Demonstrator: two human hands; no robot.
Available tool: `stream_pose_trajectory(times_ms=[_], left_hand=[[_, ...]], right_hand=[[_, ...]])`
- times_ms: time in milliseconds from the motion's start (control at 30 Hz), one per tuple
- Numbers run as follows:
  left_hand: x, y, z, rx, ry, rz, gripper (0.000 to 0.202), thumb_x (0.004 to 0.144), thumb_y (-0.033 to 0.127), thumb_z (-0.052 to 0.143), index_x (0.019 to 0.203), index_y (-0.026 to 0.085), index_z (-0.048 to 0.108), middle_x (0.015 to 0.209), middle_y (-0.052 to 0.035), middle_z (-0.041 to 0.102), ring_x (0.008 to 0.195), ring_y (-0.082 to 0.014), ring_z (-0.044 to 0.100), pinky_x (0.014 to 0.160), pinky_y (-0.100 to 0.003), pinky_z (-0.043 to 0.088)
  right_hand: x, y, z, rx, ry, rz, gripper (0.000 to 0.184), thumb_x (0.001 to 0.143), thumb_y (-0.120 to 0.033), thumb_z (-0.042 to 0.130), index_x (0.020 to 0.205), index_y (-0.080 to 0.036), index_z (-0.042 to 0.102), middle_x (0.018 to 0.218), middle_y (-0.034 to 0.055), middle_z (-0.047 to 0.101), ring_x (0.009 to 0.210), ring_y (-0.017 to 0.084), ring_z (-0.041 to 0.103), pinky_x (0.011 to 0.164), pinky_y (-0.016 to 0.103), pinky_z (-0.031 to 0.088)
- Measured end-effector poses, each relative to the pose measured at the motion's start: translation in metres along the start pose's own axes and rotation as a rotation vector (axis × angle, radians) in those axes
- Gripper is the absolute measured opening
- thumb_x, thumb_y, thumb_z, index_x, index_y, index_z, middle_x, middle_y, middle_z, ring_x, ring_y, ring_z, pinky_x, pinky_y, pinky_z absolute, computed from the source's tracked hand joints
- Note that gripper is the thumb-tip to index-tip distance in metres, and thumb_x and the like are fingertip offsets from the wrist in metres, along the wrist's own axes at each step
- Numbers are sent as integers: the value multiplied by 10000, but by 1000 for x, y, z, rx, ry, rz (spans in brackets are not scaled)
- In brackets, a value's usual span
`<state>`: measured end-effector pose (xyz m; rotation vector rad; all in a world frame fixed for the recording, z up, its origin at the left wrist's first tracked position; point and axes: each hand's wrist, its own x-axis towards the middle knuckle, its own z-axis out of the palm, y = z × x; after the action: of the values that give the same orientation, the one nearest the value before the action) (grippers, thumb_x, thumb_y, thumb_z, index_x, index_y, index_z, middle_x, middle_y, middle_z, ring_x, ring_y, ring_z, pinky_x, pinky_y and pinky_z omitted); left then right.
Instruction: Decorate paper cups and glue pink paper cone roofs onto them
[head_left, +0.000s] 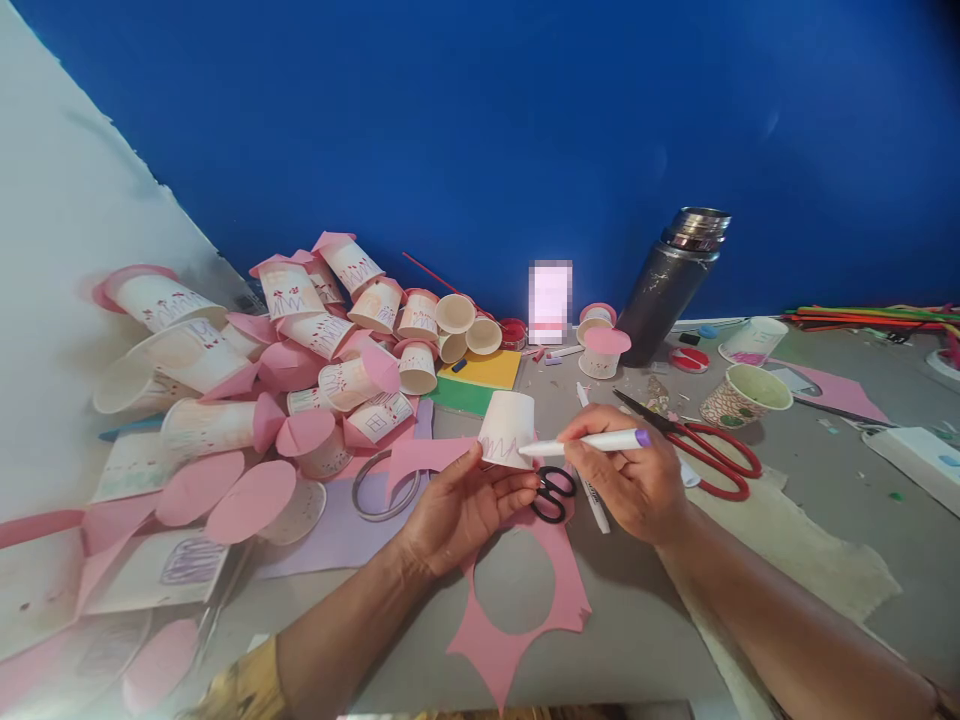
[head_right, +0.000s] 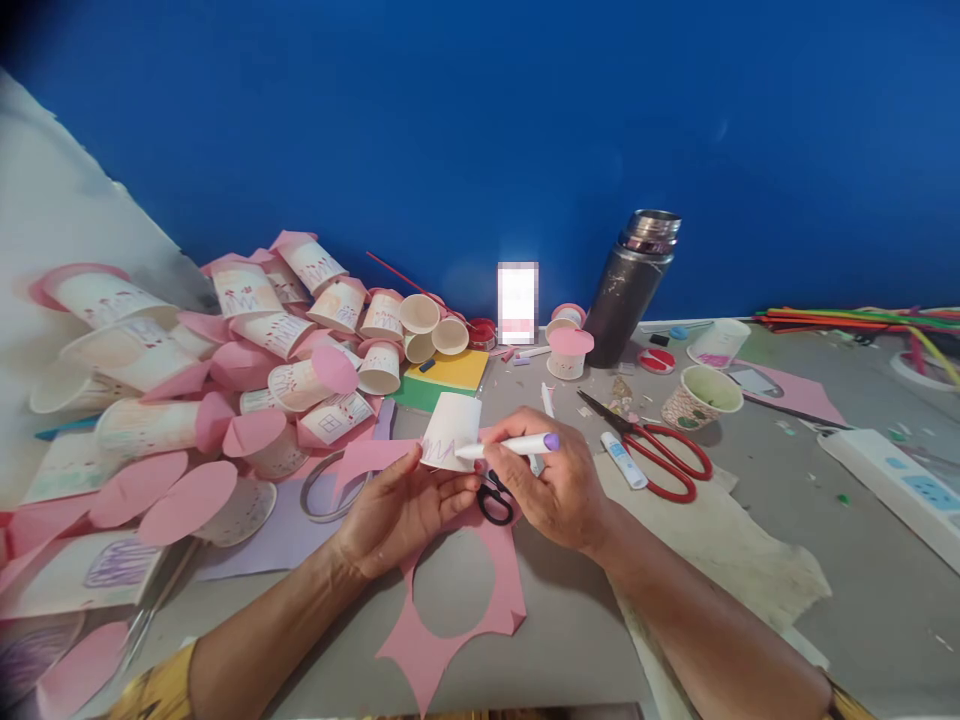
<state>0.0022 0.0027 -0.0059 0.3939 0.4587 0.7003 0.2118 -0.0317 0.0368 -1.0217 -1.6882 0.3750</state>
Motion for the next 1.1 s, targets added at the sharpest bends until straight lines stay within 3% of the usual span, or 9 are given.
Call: stream_pose_trajectory(times_ms=[167,300,433,567,667,800,1100], left_hand=[[0,1,1,-49,-8,-3,488,1015,423,528,1139,-3,730,1078,-219,776,1009,-277,747,962,-368,553],[0,1,1,-81,-8,-5,481,1016,423,521,1112,2,733,1073,-218,776,1012,-278,747,968,-370,550],[-1,1,2,-95,-14,-17,490,1016,434,512,1108,6,732,1036,-210,781,997,-278,750,964,-369,547],[-2,2,3,-117,-42,-27,475,1014,442,504,1089,32,732,1023,-196,779,950,-249,751,945,-341,544],[-3,2,3,-129,-79,-57,467,992,448,536,1128,39,717,1030,-189,771,926,-234,744,928,-327,541],[-4,2,3,-145,-109,-56,425,972,415,573,1118,43,716,1009,-173,775,917,-226,742,925,-312,537],[-4,2,5,-128,-54,-33,448,987,433,546,1141,46,711,1057,-185,766,932,-260,737,881,-350,543]], right_hand=[[-1,-1,0,23,39,9,102,977,-239,574,921,-205,652,771,11,681,571,121,575,512,254,430],[-3,2,1,66,-23,30,110,985,-260,577,931,-206,656,743,-2,655,562,116,560,516,249,433],[-3,2,1,48,52,30,109,989,-260,579,941,-205,661,760,5,671,589,124,578,533,253,440],[-4,0,1,76,-18,30,125,983,-271,579,916,-203,660,728,2,659,552,125,560,512,258,427],[-3,0,1,74,56,34,135,989,-277,573,920,-204,663,728,7,659,582,138,579,534,265,441],[-2,-1,1,111,-34,41,152,985,-290,580,897,-200,665,685,-7,635,534,123,532,507,259,411],[-1,-1,-1,82,-21,47,140,979,-287,592,913,-197,677,663,-22,627,496,103,487,483,250,377]])
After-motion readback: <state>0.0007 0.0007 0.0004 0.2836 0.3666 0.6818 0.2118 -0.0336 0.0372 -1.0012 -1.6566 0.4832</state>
